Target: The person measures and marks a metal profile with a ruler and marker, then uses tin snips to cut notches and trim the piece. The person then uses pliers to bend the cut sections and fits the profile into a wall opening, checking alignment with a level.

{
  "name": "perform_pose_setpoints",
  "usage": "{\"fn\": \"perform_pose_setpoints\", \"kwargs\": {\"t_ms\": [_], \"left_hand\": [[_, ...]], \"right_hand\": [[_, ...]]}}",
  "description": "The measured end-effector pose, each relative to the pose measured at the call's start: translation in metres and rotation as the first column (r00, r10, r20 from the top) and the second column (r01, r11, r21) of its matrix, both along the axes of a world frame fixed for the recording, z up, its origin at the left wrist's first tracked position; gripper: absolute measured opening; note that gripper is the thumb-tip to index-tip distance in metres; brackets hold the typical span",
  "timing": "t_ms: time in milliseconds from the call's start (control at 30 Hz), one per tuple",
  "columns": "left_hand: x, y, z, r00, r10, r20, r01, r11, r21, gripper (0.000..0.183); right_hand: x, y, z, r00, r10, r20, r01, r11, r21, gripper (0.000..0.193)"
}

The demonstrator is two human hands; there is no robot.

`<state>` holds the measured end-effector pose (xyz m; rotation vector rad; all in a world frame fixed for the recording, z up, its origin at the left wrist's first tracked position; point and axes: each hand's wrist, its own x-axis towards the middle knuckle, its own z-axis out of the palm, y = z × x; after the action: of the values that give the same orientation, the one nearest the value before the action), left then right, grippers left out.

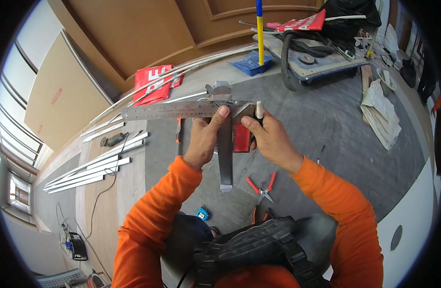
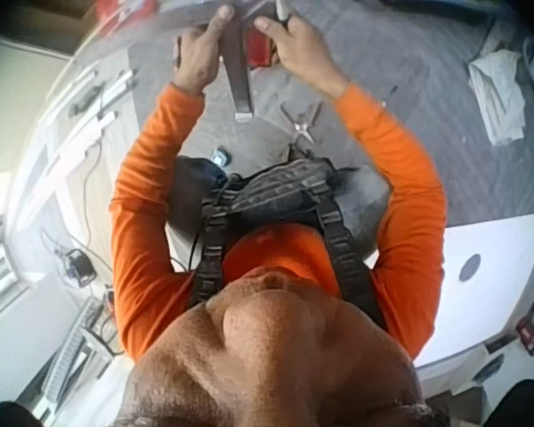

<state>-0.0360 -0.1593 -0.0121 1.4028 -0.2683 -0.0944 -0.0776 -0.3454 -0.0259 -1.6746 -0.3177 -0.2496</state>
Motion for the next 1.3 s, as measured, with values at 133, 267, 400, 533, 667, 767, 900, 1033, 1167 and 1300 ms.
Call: {"fn": "perform_pose_setpoints", "kwargs": {"t_ms": [133, 267, 400, 533, 667, 767, 900, 1033, 1167, 1300], "left_hand": [[0.001, -0.003, -0.003, 0.999, 0.033, 0.005, -0.033, 0.999, 0.004, 0.056], [0.002, -0.001, -0.005, 0.999, 0.03, 0.013, -0.03, 0.999, 0.015, 0.056], [0.005, 0.0, -0.009, 0.999, 0.04, 0.02, -0.04, 0.999, 0.003, 0.057], [0.003, -0.003, -0.01, 0.999, 0.047, -0.001, -0.047, 0.998, -0.041, 0.058], [0.005, -0.001, -0.012, 0.999, 0.046, 0.025, -0.046, 0.999, -0.014, 0.056], [0.005, 0.0, -0.01, 0.998, 0.045, 0.047, -0.045, 0.999, 0.007, 0.055], [0.006, 0.001, -0.007, 0.999, 0.031, 0.024, -0.029, 0.999, -0.043, 0.052], [0.01, 0.007, -0.01, 1.0, 0.005, 0.017, -0.004, 0.997, -0.083, 0.048], [0.009, 0.002, -0.008, 0.999, 0.025, 0.038, -0.021, 0.995, -0.097, 0.048], [0.002, -0.007, -0.003, 0.997, 0.053, 0.054, -0.048, 0.994, -0.096, 0.047]], "right_hand": [[-0.001, -0.001, 0.003, 0.999, 0.008, -0.032, -0.008, 1.0, 0.0, 0.034], [0.0, -0.002, 0.001, 1.0, 0.005, 0.002, -0.005, 1.0, -0.004, 0.035], [0.0, -0.001, 0.002, 0.999, 0.016, -0.029, -0.016, 1.0, 0.011, 0.034], [-0.001, -0.001, 0.004, 0.997, 0.038, -0.067, -0.035, 0.998, 0.047, 0.033], [0.001, 0.0, 0.001, 0.994, 0.059, -0.09, -0.054, 0.996, 0.067, 0.034], [0.002, -0.001, 0.003, 0.986, 0.095, -0.135, -0.081, 0.991, 0.103, 0.034], [0.006, -0.004, 0.0, 0.998, 0.059, -0.038, -0.06, 0.998, -0.022, 0.033], [0.004, -0.004, 0.007, 0.998, 0.064, -0.025, -0.065, 0.996, -0.054, 0.034], [0.008, -0.006, -0.002, 0.997, 0.074, -0.036, -0.073, 0.997, 0.011, 0.034], [0.008, -0.006, -0.004, 0.993, 0.092, -0.079, -0.086, 0.994, 0.07, 0.035]]}}
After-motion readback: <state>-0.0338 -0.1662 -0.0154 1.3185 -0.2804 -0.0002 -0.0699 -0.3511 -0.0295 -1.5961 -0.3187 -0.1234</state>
